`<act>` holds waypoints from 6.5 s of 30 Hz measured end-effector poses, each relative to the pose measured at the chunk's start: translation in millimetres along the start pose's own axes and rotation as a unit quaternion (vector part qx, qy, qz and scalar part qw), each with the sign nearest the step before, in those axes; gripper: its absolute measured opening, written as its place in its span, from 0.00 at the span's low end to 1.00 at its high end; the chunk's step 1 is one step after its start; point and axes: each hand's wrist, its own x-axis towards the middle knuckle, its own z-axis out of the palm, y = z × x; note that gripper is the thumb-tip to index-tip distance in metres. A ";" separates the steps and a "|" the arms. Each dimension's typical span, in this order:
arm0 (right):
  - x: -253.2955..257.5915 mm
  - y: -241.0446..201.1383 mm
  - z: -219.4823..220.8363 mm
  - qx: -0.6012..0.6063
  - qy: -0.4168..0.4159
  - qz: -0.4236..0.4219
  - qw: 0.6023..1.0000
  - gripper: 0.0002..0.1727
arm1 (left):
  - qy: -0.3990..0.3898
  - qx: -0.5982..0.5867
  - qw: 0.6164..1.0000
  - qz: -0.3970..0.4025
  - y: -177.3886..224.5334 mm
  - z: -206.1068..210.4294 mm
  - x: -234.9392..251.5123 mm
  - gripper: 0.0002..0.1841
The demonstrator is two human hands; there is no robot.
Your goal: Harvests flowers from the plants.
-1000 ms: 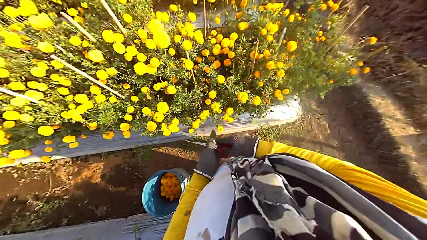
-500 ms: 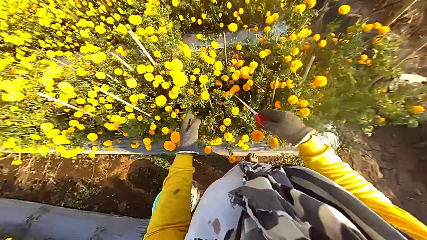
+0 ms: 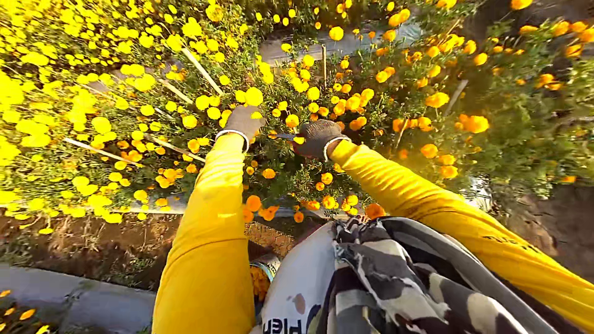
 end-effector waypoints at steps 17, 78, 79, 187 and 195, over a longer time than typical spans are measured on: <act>39.6 -56.7 28.1 -0.016 -0.144 0.026 0.989 0.23 | -0.075 0.005 0.997 -0.018 -116.8 -25.4 -47.3 0.39; -9.6 25.4 31.7 0.127 -0.284 -0.003 0.950 0.21 | 0.048 -0.448 0.644 -0.618 -231.5 258.5 -454.7 0.30; -3.8 19.2 32.0 0.115 -0.287 -0.024 0.951 0.21 | 0.071 -0.467 0.623 -0.624 -235.8 267.2 -464.2 0.30; -10.1 -77.0 48.8 0.066 -0.172 -0.072 0.980 0.19 | 0.115 -0.294 0.873 -0.371 -217.1 183.6 -408.6 0.26; -15.7 -144.1 74.5 0.249 -0.291 -0.217 0.898 0.22 | 0.046 -0.647 0.760 -0.039 -86.5 103.7 -253.1 0.28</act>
